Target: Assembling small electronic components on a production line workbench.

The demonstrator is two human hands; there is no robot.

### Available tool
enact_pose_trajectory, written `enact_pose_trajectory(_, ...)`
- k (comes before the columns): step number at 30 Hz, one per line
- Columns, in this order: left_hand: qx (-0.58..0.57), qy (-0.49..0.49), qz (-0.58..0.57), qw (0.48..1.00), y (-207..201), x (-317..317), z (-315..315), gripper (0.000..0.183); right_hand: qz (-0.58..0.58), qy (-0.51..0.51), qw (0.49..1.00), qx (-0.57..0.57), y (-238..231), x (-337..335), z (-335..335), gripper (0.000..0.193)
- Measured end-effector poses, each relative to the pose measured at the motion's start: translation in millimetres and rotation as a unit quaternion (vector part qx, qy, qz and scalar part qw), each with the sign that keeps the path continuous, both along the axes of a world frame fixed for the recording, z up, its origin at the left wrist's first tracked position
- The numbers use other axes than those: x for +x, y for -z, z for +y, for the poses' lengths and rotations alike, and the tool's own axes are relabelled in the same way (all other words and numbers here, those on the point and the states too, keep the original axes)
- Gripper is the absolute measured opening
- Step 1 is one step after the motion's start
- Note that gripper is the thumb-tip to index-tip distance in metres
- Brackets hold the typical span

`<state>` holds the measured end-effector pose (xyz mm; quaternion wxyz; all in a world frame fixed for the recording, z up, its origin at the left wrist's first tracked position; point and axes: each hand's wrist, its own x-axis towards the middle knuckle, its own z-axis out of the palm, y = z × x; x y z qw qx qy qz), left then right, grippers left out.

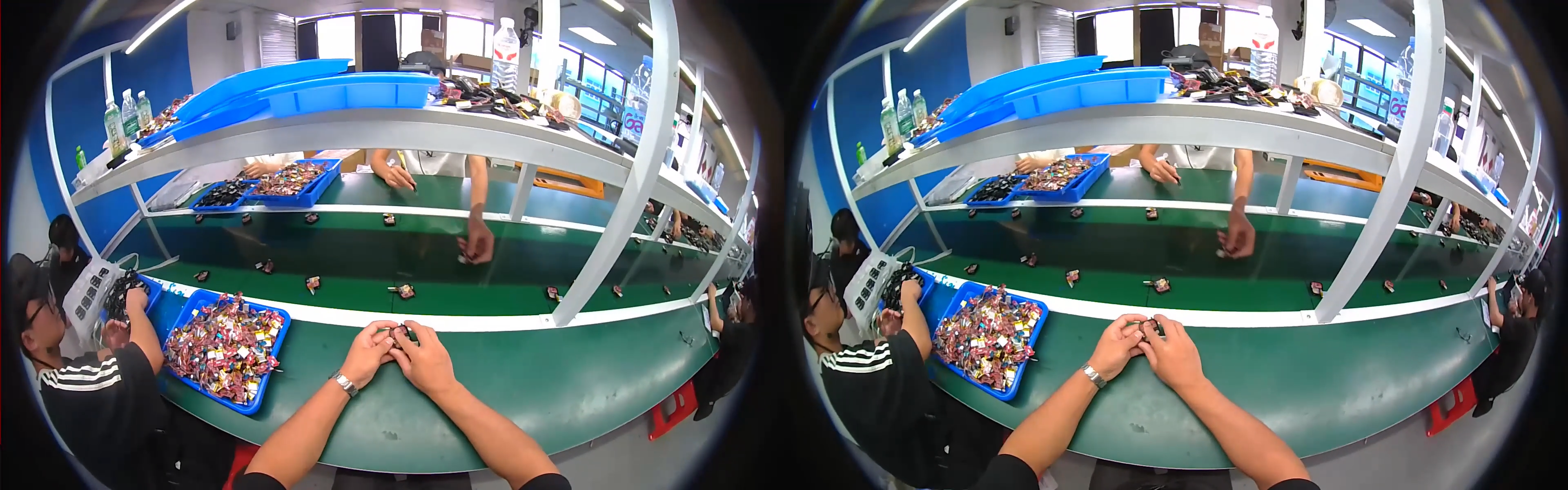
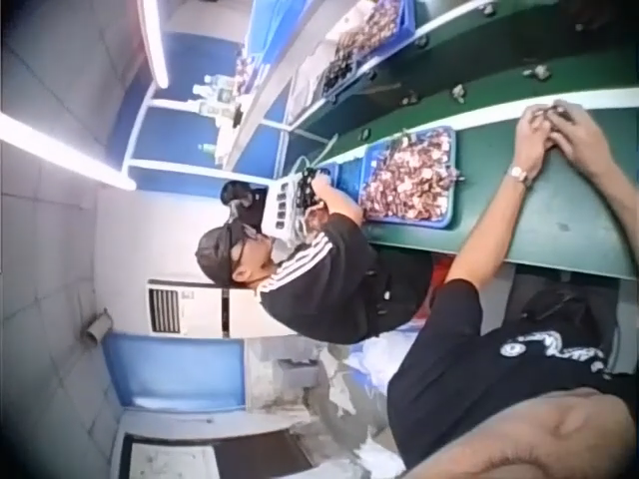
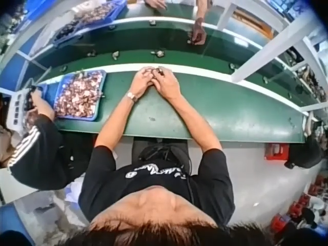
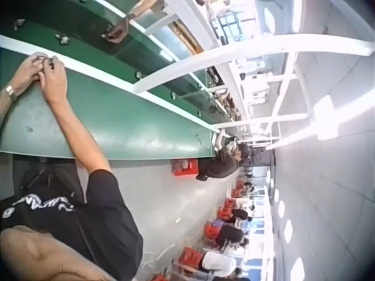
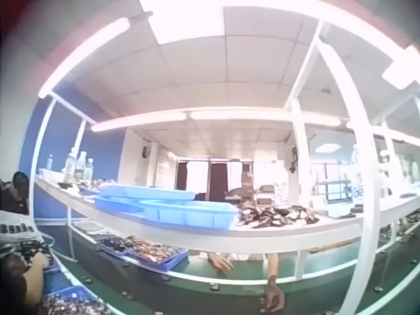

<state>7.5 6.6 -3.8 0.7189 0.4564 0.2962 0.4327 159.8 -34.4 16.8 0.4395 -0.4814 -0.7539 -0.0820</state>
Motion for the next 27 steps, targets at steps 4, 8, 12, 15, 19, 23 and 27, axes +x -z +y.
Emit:
enact_pose_trajectory(4, -0.009, -0.005, -0.030, 0.999, -7, 0, -2, 0.039, 0.013, -0.026, 0.999, -0.032, 12, 3, 13, 0.032)
enact_pose_trajectory(8, -0.005, -0.050, -0.030, 0.998, -10, 3, -5, 0.045, 0.063, 0.033, 0.997, -0.040, 12, 26, 50, 0.028)
enact_pose_trajectory(12, 0.020, -0.019, 0.012, 1.000, -10, 7, -2, 0.044, 0.090, 0.148, 0.984, -0.044, 26, 62, 98, 0.029)
enact_pose_trajectory(15, 0.031, -0.029, 0.026, 0.999, -11, 9, -5, 0.034, 0.075, 0.189, 0.975, -0.093, 33, 76, 115, 0.037)
enact_pose_trajectory(19, 0.110, -0.099, 0.053, 0.988, 6, 5, 1, 0.022, 0.004, 0.227, 0.972, -0.057, 17, 53, 111, 0.047)
enact_pose_trajectory(23, 0.155, -0.146, 0.093, 0.973, 8, 8, 2, 0.015, -0.074, 0.214, 0.973, -0.037, 11, 30, 112, 0.054)
enact_pose_trajectory(27, 0.147, -0.162, 0.092, 0.971, 7, 10, 5, 0.015, -0.084, 0.231, 0.966, -0.086, 22, 33, 123, 0.048)
